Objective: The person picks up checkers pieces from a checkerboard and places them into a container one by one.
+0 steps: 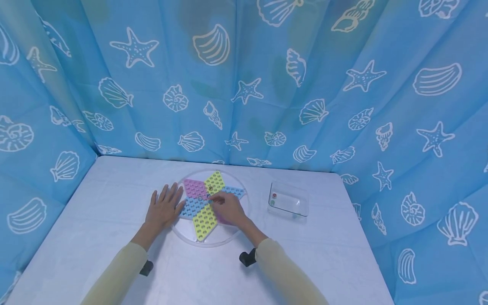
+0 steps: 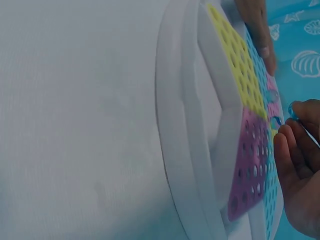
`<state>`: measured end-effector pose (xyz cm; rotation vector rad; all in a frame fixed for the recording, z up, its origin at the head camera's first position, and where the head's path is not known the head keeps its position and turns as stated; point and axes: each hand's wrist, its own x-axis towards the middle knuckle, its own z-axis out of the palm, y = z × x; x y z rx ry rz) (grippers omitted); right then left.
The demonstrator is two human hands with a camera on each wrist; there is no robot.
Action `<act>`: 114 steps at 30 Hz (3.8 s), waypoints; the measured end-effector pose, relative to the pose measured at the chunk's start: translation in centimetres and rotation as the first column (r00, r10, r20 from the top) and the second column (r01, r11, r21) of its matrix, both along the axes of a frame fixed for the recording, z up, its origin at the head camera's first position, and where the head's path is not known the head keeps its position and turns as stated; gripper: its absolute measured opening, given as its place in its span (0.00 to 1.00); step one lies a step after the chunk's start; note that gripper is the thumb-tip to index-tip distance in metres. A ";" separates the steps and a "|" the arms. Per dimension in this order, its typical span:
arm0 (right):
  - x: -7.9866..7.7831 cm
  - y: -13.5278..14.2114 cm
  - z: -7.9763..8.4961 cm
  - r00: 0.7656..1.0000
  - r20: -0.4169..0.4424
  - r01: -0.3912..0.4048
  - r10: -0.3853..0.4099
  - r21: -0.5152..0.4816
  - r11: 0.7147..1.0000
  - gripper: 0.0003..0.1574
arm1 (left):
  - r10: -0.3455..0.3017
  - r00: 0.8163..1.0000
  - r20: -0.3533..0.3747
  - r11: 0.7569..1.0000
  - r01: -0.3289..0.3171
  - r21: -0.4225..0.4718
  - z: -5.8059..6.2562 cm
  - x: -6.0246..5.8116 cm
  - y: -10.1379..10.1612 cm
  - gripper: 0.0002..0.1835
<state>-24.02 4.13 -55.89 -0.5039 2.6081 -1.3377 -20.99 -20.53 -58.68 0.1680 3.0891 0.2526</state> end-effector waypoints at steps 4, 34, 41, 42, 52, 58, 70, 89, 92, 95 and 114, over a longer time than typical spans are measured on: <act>-0.2 1.3 0.6 0.999 -0.034 -0.008 0.007 -0.041 0.999 0.13 | -0.002 1.000 -0.001 1.000 0.002 -0.010 0.1 0.0 0.0 0.38; -1.8 9.7 3.6 0.990 -0.074 0.119 -0.123 -0.060 0.991 0.15 | -0.010 1.000 -0.009 1.000 0.010 0.002 0.3 0.3 0.0 0.37; -2.1 11.8 3.2 0.983 -0.076 0.166 -0.168 -0.043 0.985 0.14 | -0.010 1.000 -0.006 1.000 0.010 0.006 0.2 0.1 0.1 0.38; -2.2 12.1 3.0 0.982 -0.078 0.171 -0.174 -0.044 0.984 0.14 | -0.010 1.000 -0.008 1.000 0.010 0.008 0.2 0.1 0.1 0.38; -2.7 15.0 2.5 0.976 -0.029 0.215 -0.216 -0.040 0.976 0.16 | -0.007 1.000 -0.012 1.000 0.007 0.011 0.1 0.1 0.1 0.38; -3.4 16.6 1.9 0.965 -0.012 0.263 -0.263 -0.011 0.965 0.17 | -0.014 1.000 -0.012 1.000 0.014 0.017 0.1 0.2 0.0 0.38; -4.1 18.6 1.1 0.959 0.020 0.281 -0.283 0.045 0.959 0.14 | -0.015 1.000 0.004 1.000 0.015 0.018 0.2 0.0 -0.1 0.38; -4.3 19.6 1.3 0.952 0.139 0.241 -0.272 0.206 0.948 0.11 | -0.014 1.000 0.003 1.000 0.014 0.008 -0.1 -0.1 -0.2 0.38; -4.2 19.5 1.5 0.950 0.149 0.233 -0.273 0.240 0.942 0.10 | -0.015 1.000 0.006 1.000 0.015 0.007 -0.1 0.0 -0.1 0.38; -4.2 19.5 1.5 0.950 0.153 0.223 -0.271 0.274 0.936 0.10 | -0.017 1.000 0.006 1.000 0.017 0.010 0.0 0.0 -0.1 0.38; -4.6 19.6 0.5 0.950 0.155 0.209 -0.271 0.330 0.921 0.11 | -0.018 1.000 0.000 1.000 0.018 0.004 -0.2 0.0 -0.1 0.38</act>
